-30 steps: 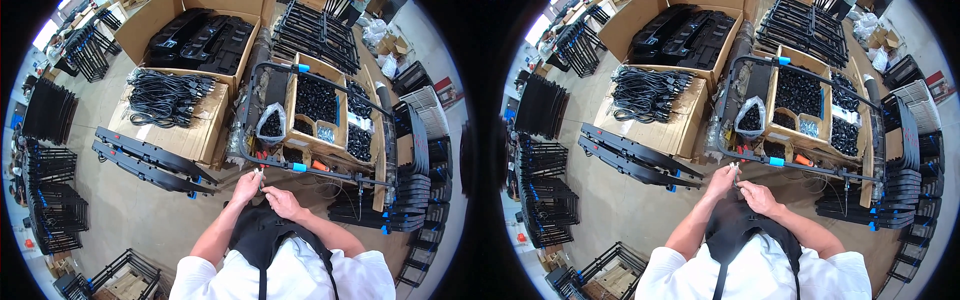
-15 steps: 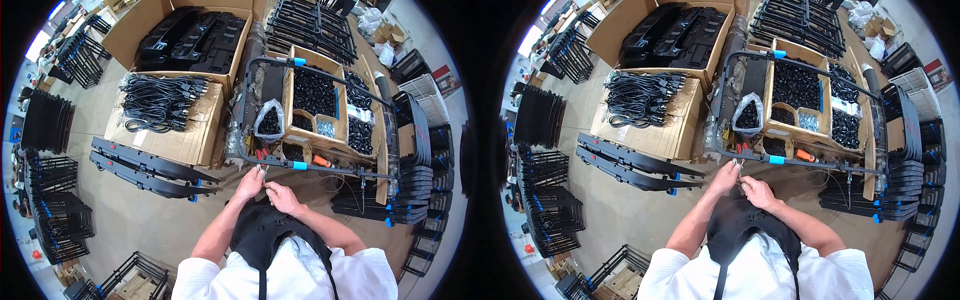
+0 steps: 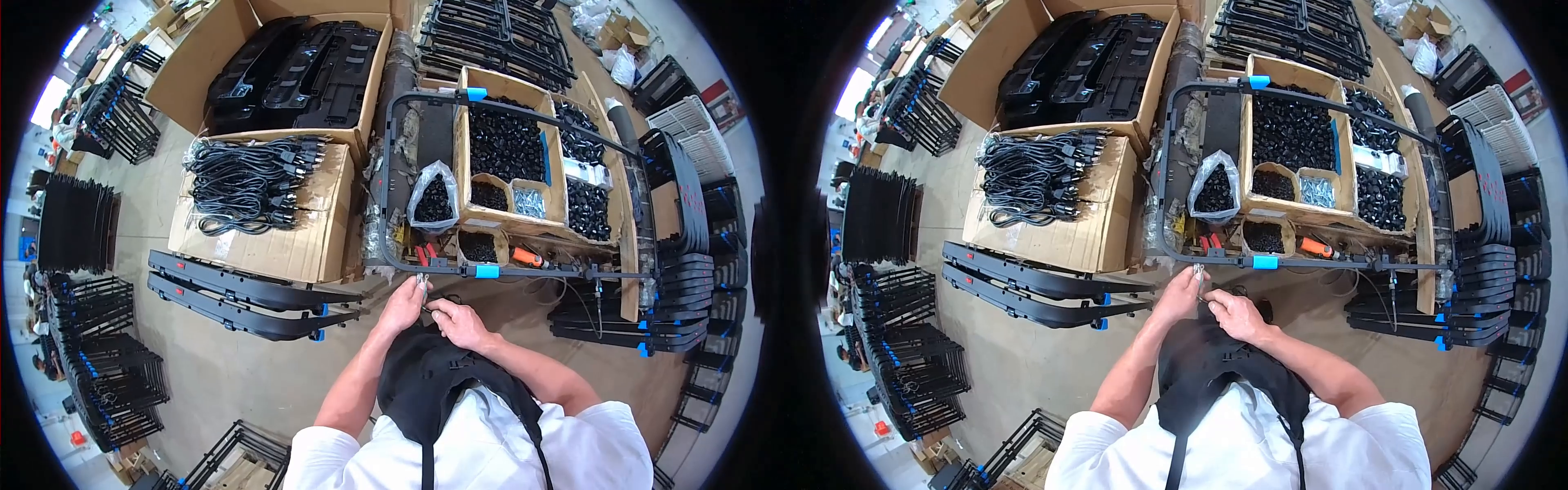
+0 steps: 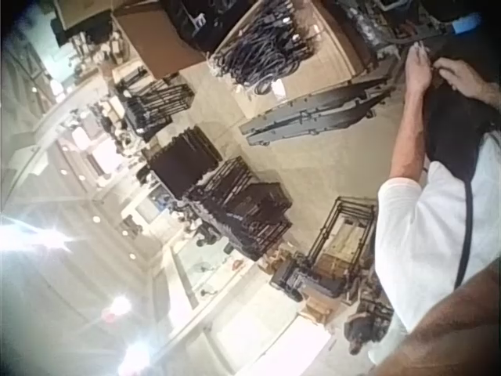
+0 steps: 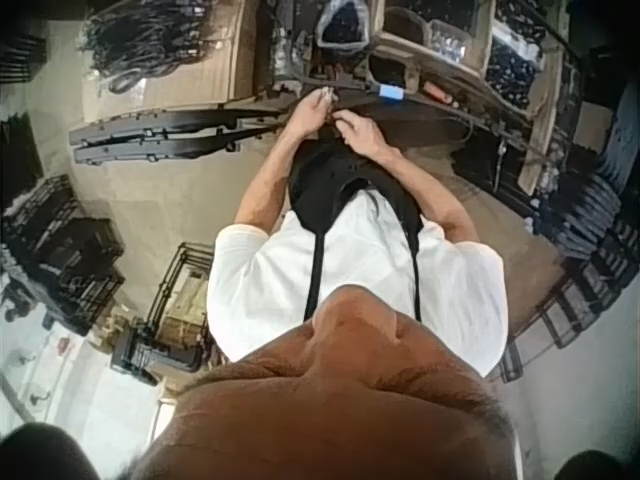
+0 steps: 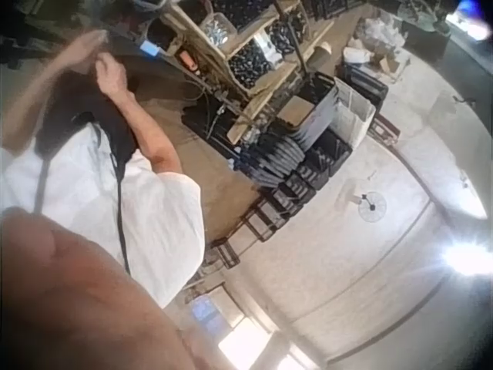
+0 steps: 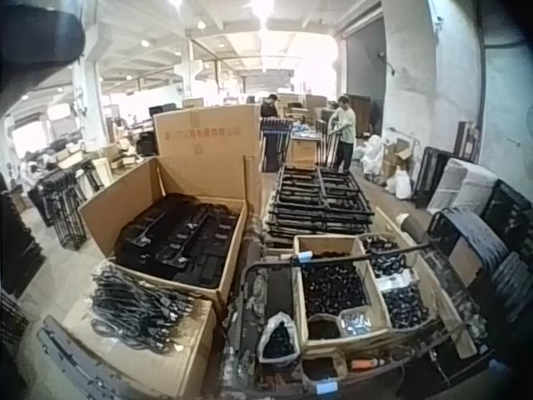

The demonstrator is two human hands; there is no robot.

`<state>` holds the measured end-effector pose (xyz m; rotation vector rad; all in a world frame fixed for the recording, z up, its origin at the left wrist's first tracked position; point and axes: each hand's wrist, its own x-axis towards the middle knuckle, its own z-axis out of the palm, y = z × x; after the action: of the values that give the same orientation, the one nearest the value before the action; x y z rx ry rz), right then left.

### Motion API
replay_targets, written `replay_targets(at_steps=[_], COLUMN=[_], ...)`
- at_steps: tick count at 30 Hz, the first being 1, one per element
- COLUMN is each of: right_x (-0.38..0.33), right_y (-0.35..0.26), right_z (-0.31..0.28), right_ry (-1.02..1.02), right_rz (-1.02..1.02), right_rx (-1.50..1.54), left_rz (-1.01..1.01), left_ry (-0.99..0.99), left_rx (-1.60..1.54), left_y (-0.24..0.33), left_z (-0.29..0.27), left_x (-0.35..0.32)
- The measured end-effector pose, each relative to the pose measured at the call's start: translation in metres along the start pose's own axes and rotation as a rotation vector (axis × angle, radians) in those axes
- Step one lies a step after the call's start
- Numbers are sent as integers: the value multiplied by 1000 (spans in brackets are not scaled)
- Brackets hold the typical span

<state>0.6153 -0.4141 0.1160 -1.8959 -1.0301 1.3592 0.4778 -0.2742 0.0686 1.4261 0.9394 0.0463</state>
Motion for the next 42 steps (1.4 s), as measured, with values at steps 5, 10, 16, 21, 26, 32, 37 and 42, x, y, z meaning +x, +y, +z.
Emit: replay_targets(at_steps=[5,10,16,21,26,32,37,42], right_x=[2,4,7,8,10,12,16,38], right_y=[-6,-5,-4,-9,-13,-10,-3,8], right_z=[-1,-1,-5,-1,-5,-1,3,14], right_ry=[-25,-44,-33,-35,-56,-44,-13,6], right_rz=[6,22,2,-23,-21,-31,-32,33], right_rx=[62,157,251,281,266,294,355,592], left_rz=[40,-102,-106,27,-22,-61,-120,201], left_ry=[-1,-83,215,359,348,324,242,576], left_rx=[31,-64,149,114,258,-122,-167,90], left_y=[-5,12,40,30,34,12,23,-4], left_z=[-2,-8,-7,1,-2,9,5,3], left_x=[8,11,-7,-12,-5,0,-4,-28])
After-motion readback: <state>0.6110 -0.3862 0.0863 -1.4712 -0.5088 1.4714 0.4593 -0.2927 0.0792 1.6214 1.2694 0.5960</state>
